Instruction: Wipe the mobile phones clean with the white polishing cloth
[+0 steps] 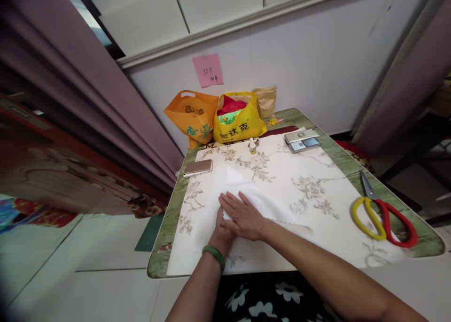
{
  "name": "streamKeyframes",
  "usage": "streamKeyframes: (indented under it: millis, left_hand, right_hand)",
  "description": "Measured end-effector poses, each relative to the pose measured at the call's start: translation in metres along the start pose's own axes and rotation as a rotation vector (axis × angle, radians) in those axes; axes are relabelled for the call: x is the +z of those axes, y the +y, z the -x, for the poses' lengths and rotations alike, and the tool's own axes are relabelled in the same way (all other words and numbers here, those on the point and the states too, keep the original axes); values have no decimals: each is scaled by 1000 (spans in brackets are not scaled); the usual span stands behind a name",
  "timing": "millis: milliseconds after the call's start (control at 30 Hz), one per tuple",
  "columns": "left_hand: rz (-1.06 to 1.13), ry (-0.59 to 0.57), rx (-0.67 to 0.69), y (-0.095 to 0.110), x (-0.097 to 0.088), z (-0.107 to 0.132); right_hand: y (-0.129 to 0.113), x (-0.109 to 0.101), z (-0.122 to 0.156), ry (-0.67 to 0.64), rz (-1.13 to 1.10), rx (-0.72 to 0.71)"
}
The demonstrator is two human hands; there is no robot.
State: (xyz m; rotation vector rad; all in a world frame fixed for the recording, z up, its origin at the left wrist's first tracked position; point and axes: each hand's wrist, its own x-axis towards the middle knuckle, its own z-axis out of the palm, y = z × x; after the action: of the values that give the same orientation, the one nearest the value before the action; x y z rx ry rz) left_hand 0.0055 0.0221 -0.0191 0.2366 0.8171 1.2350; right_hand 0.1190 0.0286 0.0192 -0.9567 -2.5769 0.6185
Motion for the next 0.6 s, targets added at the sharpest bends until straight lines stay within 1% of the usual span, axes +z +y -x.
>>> streamKeyframes:
  millis: [67, 133, 200, 267, 367, 433, 500, 533, 567, 600]
  left_hand:
    - [64, -53, -123, 6, 10, -2]
    - [124, -91, -201, 10, 15, -3]
    - [165, -124, -226, 11, 17, -1]
    - [197, -181, -236, 11, 16, 2]
    - [235, -255, -240, 12, 16, 4]
    - [255, -264, -230, 12, 16, 4]
    - [276, -257, -218, 12, 15, 1]
    - [282, -248, -212, 12, 15, -1]
    - [278, -232, -205, 11, 13, -3]
    - [250, -206, -190, 9, 11, -5]
  right_hand:
    - [12, -1, -10, 34, -23, 59]
    - [29, -3, -16, 129, -71, 162]
    - [48, -5, -17, 281, -137, 310]
    - [65, -13, -14, 428, -185, 427]
    - [82, -36, -5, 577, -177, 491]
    - [83, -56, 0, 662, -113, 544]
    - [74, -74, 2, 713, -97, 603]
    - [67, -80, 3, 708, -152, 608]
    - [58, -84, 3, 668, -257, 584]
    - [49, -85, 4, 583, -396, 532]
